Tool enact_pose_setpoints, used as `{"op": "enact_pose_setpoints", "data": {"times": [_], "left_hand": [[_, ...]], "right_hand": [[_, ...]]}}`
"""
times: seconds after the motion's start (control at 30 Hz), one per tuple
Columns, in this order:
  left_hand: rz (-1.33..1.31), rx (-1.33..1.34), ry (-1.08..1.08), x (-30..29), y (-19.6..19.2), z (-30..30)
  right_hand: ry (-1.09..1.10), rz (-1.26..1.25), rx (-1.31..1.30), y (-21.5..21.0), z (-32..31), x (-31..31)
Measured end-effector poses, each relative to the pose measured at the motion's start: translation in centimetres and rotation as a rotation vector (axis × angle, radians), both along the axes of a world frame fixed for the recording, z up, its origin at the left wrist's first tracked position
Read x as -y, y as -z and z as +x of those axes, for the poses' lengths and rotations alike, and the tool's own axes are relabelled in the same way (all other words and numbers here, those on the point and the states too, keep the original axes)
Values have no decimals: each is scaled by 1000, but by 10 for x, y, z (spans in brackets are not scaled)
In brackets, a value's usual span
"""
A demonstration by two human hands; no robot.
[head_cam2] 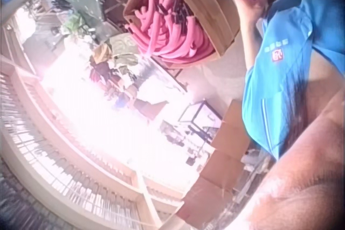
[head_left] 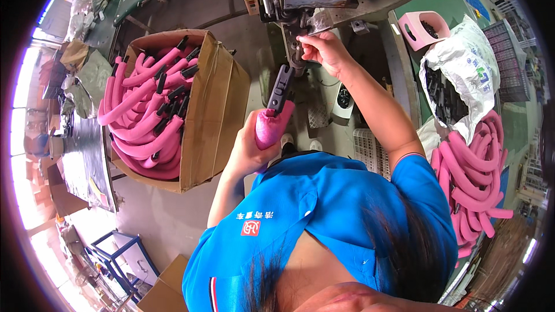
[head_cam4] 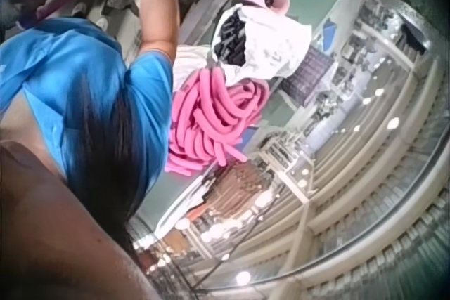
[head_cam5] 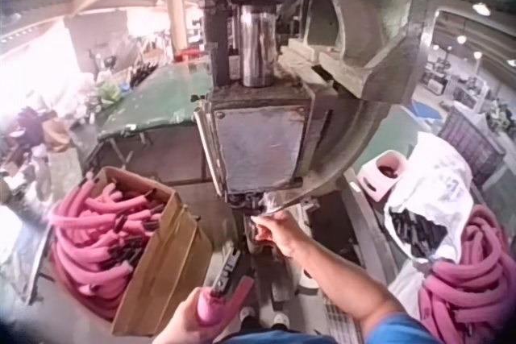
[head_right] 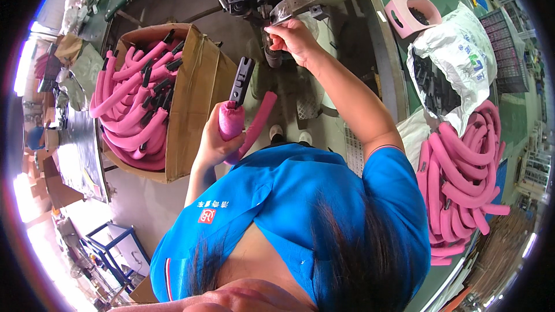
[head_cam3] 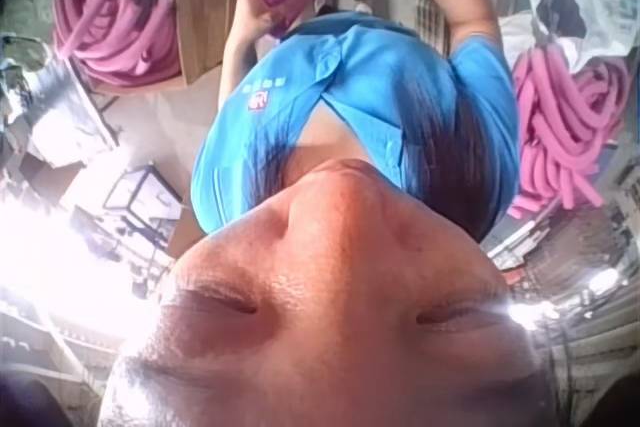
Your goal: The person repeatedly picks pink foam tubes and black plastic end caps, inserts the caps into the foam ends, and places the assembled units into a cardboard box. The process is continuous and repetitive throughout the clip.
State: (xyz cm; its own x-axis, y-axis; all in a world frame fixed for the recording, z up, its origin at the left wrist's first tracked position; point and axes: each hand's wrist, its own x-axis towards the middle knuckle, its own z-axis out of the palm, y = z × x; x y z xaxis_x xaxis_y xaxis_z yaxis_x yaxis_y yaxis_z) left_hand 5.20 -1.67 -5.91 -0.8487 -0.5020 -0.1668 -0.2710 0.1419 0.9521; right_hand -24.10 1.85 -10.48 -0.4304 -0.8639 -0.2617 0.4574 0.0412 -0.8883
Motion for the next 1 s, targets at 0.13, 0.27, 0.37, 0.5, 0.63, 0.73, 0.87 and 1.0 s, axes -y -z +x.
{"op": "enact_pose_setpoints", "data": {"times": [0.13, 0.27, 0.37, 0.5, 0.63, 0.73, 0.87, 1.0], "left_hand": [[-86, -95, 69, -2, 0, -2], [17, -339, 130, -9, 4, -11], [199, -407, 180, -14, -5, -21], [122, -542, 192, -19, -5, -36], [172, -616, 219, -26, -1, -42], [270, -597, 200, -30, 5, -43], [145, -460, 190, -34, 3, -45], [182, -491, 139, -39, -13, -51]], "right_hand": [[287, 41, 11, 3, 1, -18], [193, -143, -318, -20, 53, -60], [167, -362, -570, -32, 111, -93], [288, -469, -979, -52, 138, -105], [328, -544, -1117, -56, 134, -116], [300, -563, -1110, -51, 131, -120], [308, -591, -761, -30, 138, -123], [183, -511, -319, -29, 138, -123]]}}
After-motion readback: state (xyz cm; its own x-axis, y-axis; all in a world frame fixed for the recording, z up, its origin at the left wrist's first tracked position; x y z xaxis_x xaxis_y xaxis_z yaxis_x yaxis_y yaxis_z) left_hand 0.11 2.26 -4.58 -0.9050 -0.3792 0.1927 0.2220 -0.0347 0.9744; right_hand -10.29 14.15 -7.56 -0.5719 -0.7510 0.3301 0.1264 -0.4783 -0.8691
